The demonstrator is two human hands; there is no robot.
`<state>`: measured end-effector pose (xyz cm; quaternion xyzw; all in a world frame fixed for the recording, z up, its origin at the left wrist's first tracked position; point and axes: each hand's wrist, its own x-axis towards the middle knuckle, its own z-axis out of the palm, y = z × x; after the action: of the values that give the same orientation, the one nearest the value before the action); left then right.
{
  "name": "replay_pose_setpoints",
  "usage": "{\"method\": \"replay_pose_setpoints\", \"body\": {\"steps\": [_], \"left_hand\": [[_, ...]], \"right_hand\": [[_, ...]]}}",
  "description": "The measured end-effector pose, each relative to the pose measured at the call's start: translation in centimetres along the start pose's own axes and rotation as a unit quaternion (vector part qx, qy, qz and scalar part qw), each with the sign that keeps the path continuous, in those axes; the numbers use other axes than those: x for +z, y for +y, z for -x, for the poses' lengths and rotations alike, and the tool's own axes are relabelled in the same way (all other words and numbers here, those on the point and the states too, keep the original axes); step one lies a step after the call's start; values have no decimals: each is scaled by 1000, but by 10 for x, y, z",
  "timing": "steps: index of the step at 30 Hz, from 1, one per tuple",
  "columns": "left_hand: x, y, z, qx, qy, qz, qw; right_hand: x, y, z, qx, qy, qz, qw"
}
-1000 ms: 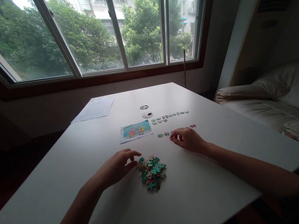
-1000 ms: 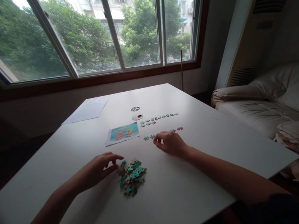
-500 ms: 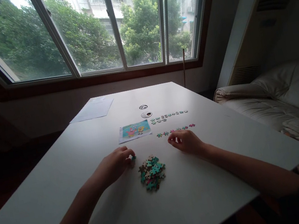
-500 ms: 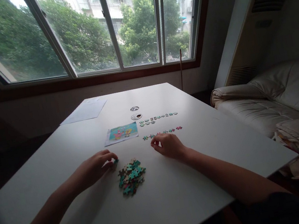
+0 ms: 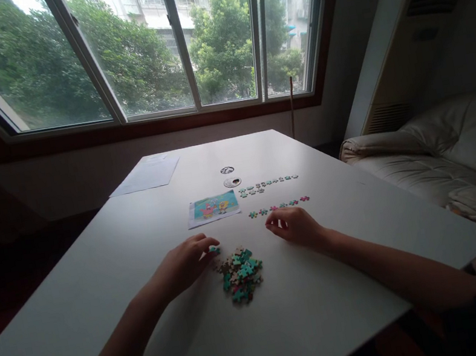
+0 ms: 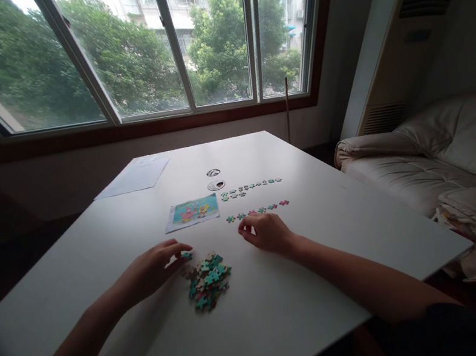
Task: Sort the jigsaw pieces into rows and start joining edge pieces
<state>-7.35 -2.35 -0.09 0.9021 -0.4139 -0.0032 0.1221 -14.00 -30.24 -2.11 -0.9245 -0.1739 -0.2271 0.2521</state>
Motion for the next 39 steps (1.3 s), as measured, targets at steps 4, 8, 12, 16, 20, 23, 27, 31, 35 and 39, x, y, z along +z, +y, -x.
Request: {"method": "replay_pose_setpoints", "body": {"steps": [4, 8, 12, 16, 20, 23, 27, 31, 35, 39], "left_hand": [[-1, -11, 1, -10, 9, 2, 1000], [0, -15, 1, 0, -12, 22, 1000], [2, -13, 0, -7, 4, 22, 1000], [2, -11, 0, 5, -2, 46, 999], [1, -12, 0, -4, 3, 55, 998], [2, -13, -1, -6, 20, 70, 997], [2, -2, -5, -7, 40, 133, 990], [4, 27, -11, -28, 47, 286, 957], [4, 52, -14, -51, 33, 387, 920], [4, 60, -14, -56, 41, 392, 917]], "right_hand": [[0, 0, 0, 1, 0, 0, 1000], [0, 1, 1, 3, -3, 0, 1000], [0, 1, 1, 4, -5, -2, 1000], [1, -2, 1, 5, -3, -2, 1000], [2, -3, 1, -2, -3, -4, 1000], [1, -4, 2, -9, -4, -6, 1000], [0, -10, 3, -23, -5, -16, 1000], [1, -19, 6, -56, -10, -36, 998], [4, -28, 10, -91, -3, -53, 994], [5, -33, 10, -106, 11, -50, 993]]}}
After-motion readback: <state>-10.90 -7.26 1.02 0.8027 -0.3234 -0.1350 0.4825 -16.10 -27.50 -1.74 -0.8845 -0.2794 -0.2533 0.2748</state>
